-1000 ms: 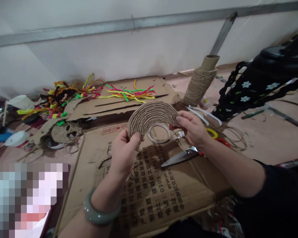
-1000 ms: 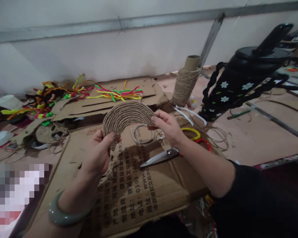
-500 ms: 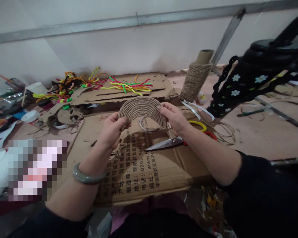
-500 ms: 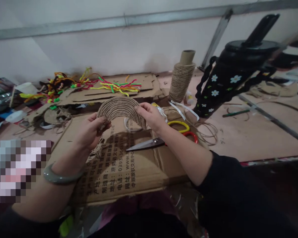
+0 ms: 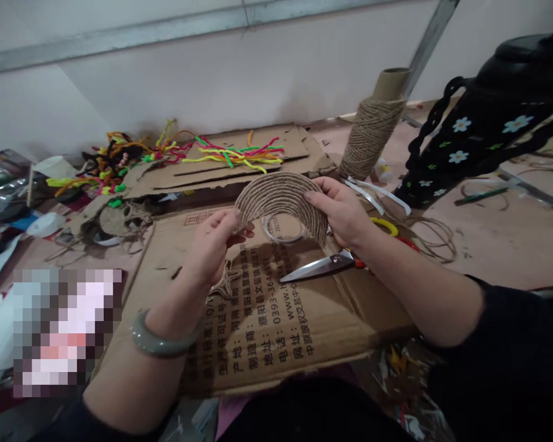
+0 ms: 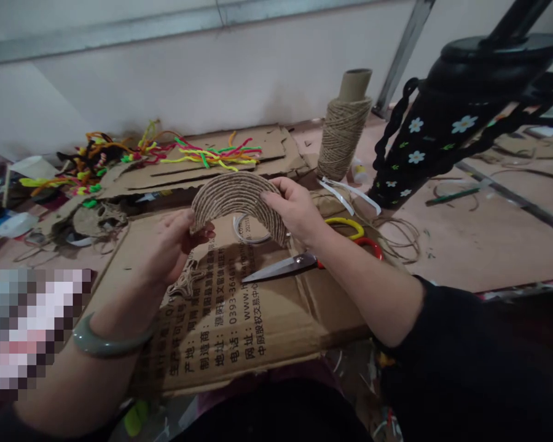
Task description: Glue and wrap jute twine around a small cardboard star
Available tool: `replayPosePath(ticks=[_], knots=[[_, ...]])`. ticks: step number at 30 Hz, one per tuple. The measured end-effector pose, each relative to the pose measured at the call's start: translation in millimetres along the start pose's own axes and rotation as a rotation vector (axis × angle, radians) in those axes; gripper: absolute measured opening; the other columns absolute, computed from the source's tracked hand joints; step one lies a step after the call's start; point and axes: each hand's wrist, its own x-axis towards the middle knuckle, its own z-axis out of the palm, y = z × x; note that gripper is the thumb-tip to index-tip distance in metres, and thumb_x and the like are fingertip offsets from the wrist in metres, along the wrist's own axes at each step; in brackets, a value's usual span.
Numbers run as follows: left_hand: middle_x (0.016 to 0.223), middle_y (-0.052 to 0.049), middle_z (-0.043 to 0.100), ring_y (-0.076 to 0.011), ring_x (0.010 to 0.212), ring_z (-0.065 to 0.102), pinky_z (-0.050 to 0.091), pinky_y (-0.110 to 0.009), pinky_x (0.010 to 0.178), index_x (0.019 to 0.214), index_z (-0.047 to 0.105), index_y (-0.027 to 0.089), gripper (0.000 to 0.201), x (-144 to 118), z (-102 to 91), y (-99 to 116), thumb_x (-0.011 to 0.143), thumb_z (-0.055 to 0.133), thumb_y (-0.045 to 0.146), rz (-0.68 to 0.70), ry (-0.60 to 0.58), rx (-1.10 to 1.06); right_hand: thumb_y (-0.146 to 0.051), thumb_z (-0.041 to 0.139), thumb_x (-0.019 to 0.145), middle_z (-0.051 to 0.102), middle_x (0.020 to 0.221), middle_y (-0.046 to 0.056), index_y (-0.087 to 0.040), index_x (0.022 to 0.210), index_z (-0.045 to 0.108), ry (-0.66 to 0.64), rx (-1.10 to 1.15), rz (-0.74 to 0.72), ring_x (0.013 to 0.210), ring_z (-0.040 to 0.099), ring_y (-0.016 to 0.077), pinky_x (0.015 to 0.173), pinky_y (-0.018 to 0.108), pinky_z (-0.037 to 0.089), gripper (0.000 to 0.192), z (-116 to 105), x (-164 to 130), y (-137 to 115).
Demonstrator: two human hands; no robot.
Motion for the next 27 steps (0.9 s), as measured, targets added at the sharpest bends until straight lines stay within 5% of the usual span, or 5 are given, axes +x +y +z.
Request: replayPosePath(ticks=[8,27], knots=[[0.058,0.001,0.062,-0.0096,0.057,0.055,0.042,-0.023,0.06,0.063,0.061,0.015,0.012,-1.6,1.7,-0.4,0.068,0.07,0.021,0.022,-0.022,0.133,-0.026,0.068,0.068,0.063,0.073,-0.004,-0.02,0.079,0.06,-0.005,-0.006,0.017,0.064,0.056,0.0076,0.06,0.022,0.049,0.015,4.8,-6.7,0.4],[0.067,-0.003,0.067,-0.0138,0.063,0.061,0.047,-0.025,0.064,0.07,0.065,0.015,0.026,-3.5,0.7,-1.3,0.063,0.076,0.037,-0.036,-0.031,0.11,-0.027,0.067,0.068,0.063,0.076,-0.002,-0.021,0.08,0.059,0.053,-0.048,-0.001,0.067,0.057,0.01,0.064,0.026,0.05,0.016,5.3,-5.9,-2.6]])
